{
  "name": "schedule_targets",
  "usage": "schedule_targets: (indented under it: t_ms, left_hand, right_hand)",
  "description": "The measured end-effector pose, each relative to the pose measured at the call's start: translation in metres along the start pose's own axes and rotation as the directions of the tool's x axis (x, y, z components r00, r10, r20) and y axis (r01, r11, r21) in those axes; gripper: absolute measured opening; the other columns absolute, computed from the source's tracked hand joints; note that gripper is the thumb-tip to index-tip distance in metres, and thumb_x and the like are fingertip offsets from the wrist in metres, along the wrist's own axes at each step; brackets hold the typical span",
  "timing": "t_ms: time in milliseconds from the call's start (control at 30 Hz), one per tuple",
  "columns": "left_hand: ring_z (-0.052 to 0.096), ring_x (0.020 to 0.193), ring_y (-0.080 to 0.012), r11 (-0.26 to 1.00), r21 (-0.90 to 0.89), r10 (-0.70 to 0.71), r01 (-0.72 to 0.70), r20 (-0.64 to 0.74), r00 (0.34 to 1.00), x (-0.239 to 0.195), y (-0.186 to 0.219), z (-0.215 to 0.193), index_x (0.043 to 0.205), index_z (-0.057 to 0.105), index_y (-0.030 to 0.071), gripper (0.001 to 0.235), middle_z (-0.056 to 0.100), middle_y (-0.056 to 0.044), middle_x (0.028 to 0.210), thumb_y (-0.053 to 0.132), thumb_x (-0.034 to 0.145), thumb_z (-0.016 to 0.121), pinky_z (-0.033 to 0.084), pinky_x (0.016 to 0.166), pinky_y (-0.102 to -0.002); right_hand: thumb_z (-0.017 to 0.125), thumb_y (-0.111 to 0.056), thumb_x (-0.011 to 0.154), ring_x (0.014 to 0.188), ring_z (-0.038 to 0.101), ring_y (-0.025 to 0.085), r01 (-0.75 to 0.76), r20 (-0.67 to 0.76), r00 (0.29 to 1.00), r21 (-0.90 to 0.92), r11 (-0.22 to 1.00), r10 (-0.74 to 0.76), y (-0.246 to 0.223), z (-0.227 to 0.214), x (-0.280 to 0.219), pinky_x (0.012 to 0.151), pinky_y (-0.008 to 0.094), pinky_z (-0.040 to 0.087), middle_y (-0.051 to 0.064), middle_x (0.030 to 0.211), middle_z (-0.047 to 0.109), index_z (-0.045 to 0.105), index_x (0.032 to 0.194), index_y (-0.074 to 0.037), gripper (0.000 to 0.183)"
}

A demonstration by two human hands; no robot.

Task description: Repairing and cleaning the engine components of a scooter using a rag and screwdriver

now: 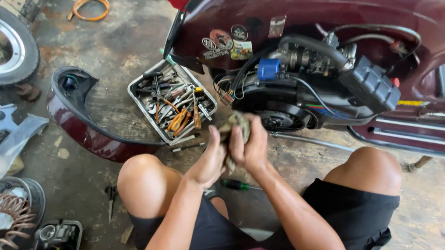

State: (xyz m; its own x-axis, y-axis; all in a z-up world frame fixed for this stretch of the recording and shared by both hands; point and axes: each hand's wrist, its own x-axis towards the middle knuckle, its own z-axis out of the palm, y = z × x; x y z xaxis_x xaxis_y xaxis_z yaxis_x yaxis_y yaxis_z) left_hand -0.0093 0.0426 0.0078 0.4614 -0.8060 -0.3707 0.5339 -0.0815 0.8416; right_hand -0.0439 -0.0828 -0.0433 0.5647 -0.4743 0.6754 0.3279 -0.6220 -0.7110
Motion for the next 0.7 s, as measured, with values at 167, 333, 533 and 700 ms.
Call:
schedule_targets:
  t_ms: [167, 333, 533, 700]
  left_hand:
    - [0.064, 0.089, -0.0240, 0.947, -0.279, 0.103, -0.162, -0.214, 0.971, 0.018, 0.019, 0.000, 0.133, 0.064, 0.006, 0.099, 0.066, -0.015, 0.108, 0.087, 0.083, 0.035, 0.050, 0.070, -0.039]
    - [0.072, 0.109, -0.0274, 0.830, -0.423, 0.142, -0.362, -0.467, 0.873, 0.023, 0.008, -0.032, 0.129, 0.068, 0.003, 0.055, 0.072, -0.017, 0.126, 0.048, 0.098, 0.061, 0.057, 0.100, -0.042]
    - [0.073, 0.109, -0.0290, 0.787, -0.440, 0.006, -0.433, -0.695, 0.719, 0.040, -0.012, -0.045, 0.134, 0.063, 0.003, 0.059, 0.073, -0.020, 0.122, 0.040, 0.090, 0.073, 0.057, 0.103, -0.042]
    - [0.058, 0.134, -0.0293, 0.912, -0.161, 0.029, -0.378, -0.892, 0.451, 0.000, 0.054, 0.038, 0.140, 0.059, 0.000, 0.077, 0.060, -0.022, 0.142, 0.056, 0.088, 0.066, 0.043, 0.117, -0.042]
  right_hand:
    - [0.055, -0.029, 0.096, 0.089, 0.069, 0.047, -0.094, 0.038, 0.995, 0.055, 0.994, 0.092, -0.042, -0.008, -0.002, 0.072, 0.053, 0.055, 0.028, 0.094, 0.067, 0.056, 0.120, -0.005, 0.034]
    - [0.064, -0.033, 0.096, 0.111, 0.060, 0.057, 0.108, 0.113, 0.985, 0.183, 0.977, -0.130, -0.065, 0.006, -0.015, 0.090, 0.060, 0.052, 0.033, 0.114, 0.059, 0.049, 0.119, 0.005, 0.047]
    - [0.061, -0.030, 0.098, 0.113, 0.061, 0.048, 0.053, 0.180, 0.980, 0.148, 0.988, -0.080, -0.070, 0.001, -0.009, 0.091, 0.054, 0.053, 0.023, 0.120, 0.058, 0.052, 0.119, 0.002, 0.039]
    - [0.058, -0.017, 0.096, 0.106, 0.063, 0.050, -0.041, 0.175, 0.984, 0.127, 0.991, 0.019, -0.078, -0.005, -0.010, 0.083, 0.055, 0.055, 0.024, 0.120, 0.058, 0.053, 0.121, 0.003, 0.033]
